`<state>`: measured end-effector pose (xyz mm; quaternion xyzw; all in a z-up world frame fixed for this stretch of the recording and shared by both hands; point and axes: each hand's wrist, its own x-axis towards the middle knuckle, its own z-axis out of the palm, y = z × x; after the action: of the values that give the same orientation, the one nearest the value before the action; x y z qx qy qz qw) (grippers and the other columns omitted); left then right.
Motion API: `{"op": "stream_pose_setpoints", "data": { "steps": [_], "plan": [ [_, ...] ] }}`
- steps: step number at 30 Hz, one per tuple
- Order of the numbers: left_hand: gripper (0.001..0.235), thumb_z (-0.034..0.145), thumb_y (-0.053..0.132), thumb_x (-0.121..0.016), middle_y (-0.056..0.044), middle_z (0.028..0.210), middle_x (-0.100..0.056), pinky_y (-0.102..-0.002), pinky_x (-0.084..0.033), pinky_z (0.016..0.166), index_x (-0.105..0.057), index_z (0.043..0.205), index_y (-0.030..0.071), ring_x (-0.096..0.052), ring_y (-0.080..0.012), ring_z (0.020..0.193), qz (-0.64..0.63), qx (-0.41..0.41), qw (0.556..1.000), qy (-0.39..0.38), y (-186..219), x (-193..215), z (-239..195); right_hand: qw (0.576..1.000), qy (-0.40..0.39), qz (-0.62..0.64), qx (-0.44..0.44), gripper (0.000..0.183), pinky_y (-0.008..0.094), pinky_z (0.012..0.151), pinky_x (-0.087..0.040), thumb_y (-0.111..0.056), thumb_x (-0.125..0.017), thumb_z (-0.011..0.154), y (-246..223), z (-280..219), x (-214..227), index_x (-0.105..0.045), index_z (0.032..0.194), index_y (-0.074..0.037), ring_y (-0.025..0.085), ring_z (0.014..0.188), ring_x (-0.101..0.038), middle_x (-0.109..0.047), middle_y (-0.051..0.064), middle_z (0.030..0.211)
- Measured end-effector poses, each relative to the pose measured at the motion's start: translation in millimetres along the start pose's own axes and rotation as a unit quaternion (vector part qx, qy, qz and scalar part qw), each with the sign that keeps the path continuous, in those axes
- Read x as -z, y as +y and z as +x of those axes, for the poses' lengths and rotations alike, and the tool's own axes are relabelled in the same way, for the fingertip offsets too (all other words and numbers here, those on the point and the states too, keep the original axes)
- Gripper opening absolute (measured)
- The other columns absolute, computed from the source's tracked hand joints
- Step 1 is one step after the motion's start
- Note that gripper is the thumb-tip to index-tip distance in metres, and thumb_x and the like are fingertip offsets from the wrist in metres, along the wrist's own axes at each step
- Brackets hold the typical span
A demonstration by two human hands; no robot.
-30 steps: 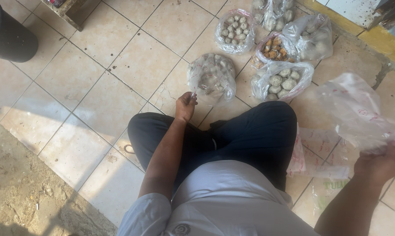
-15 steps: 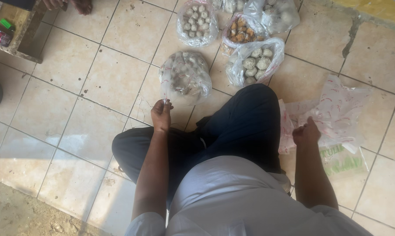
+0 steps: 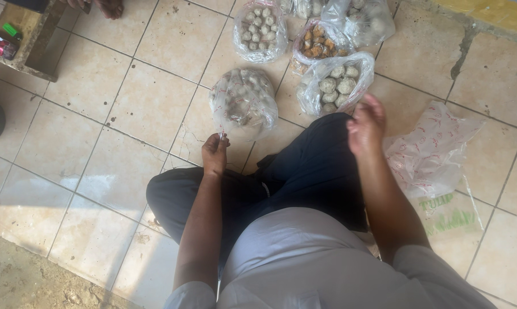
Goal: The person sits on a tiled floor and packs round food items into small plastic bags. They transfer items from larger bags into smaller ones, handling them by hand and arranging them on the floor.
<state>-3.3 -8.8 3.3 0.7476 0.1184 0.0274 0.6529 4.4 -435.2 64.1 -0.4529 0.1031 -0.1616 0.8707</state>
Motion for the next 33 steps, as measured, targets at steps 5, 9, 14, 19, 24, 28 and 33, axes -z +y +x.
{"op": "stream_pose_setpoints", "data": {
  "steps": [5,9,14,19,24,28,33],
  "plan": [
    [0.016,0.101,0.014,-0.061,-0.003,0.088,-0.070,-0.026,-0.053,0.080,-0.069,0.105,0.000,-0.065,-0.0109,0.084,0.043,-0.038,0.998,-0.010,1.7,-1.1,-8.5,0.972,-0.113,-0.083,-0.187,0.048,0.029,0.071,-0.060,-0.023,-0.066,0.098,79.2,-15.5,-99.0,-0.053,0.142,-0.009,0.013,0.086,-0.068,-0.068,0.006,0.104],
    [0.015,0.098,0.011,-0.064,-0.003,0.089,-0.071,-0.026,-0.053,0.079,-0.069,0.108,0.000,-0.066,-0.0105,0.083,0.058,-0.009,0.998,-0.011,11.3,-0.6,-14.2,0.836,-0.329,-0.439,-0.004,0.065,0.035,0.078,-0.060,-0.027,-0.077,0.089,120.2,-46.1,-118.2,-0.049,0.144,-0.008,0.021,0.098,-0.065,-0.060,0.011,0.126],
    [0.017,0.096,0.006,-0.065,0.000,0.092,-0.071,-0.025,-0.053,0.080,-0.069,0.111,0.000,-0.064,-0.0073,0.086,-0.006,-0.003,1.000,-0.022,25.3,-4.4,-13.6,0.761,-0.386,-0.514,0.086,0.059,0.036,0.083,-0.056,-0.026,-0.079,0.087,135.5,-45.7,-102.1,-0.055,0.137,-0.004,0.024,0.097,-0.068,-0.061,0.014,0.124],
    [0.019,0.096,0.006,-0.064,-0.002,0.089,-0.070,-0.026,-0.051,0.074,-0.068,0.114,0.001,-0.060,-0.0080,0.079,0.018,0.004,1.000,-0.008,31.6,-11.3,-11.0,0.786,-0.338,-0.513,0.067,0.030,0.036,0.088,-0.056,-0.026,-0.079,0.092,139.6,-27.2,-98.9,-0.071,0.112,-0.006,0.022,0.098,-0.069,-0.070,0.010,0.113],
    [0.018,0.097,0.008,-0.064,-0.003,0.090,-0.072,-0.026,-0.053,0.074,-0.069,0.112,0.000,-0.063,-0.0073,0.080,0.076,-0.053,0.996,0.008,28.9,-11.4,-8.9,0.796,-0.342,-0.496,0.066,0.042,0.037,0.087,-0.055,-0.031,-0.084,0.085,135.8,-28.1,-100.7,-0.068,0.112,-0.004,0.022,0.096,-0.067,-0.069,0.011,0.114],
    [0.019,0.098,0.011,-0.063,-0.003,0.084,-0.070,-0.027,-0.053,0.069,-0.069,0.113,0.001,-0.062,-0.0093,0.072,0.078,-0.024,0.997,0.019,28.7,-9.3,-9.9,0.776,-0.371,-0.502,0.090,0.052,0.038,0.086,-0.055,-0.035,-0.087,0.080,130.2,-33.1,-108.9,-0.066,0.117,-0.004,0.023,0.096,-0.066,-0.067,0.010,0.112],
    [0.025,0.102,0.013,-0.061,-0.002,0.084,-0.066,-0.025,-0.050,0.063,-0.071,0.123,0.003,-0.056,-0.0072,0.069,0.002,-0.009,1.000,0.017,32.2,-9.6,-10.1,0.751,-0.387,-0.525,0.098,0.049,0.037,0.086,-0.054,-0.033,-0.087,0.079,129.7,-34.8,-113.2,-0.068,0.115,-0.006,0.024,0.097,-0.065,-0.066,0.010,0.111]
  ]
}}
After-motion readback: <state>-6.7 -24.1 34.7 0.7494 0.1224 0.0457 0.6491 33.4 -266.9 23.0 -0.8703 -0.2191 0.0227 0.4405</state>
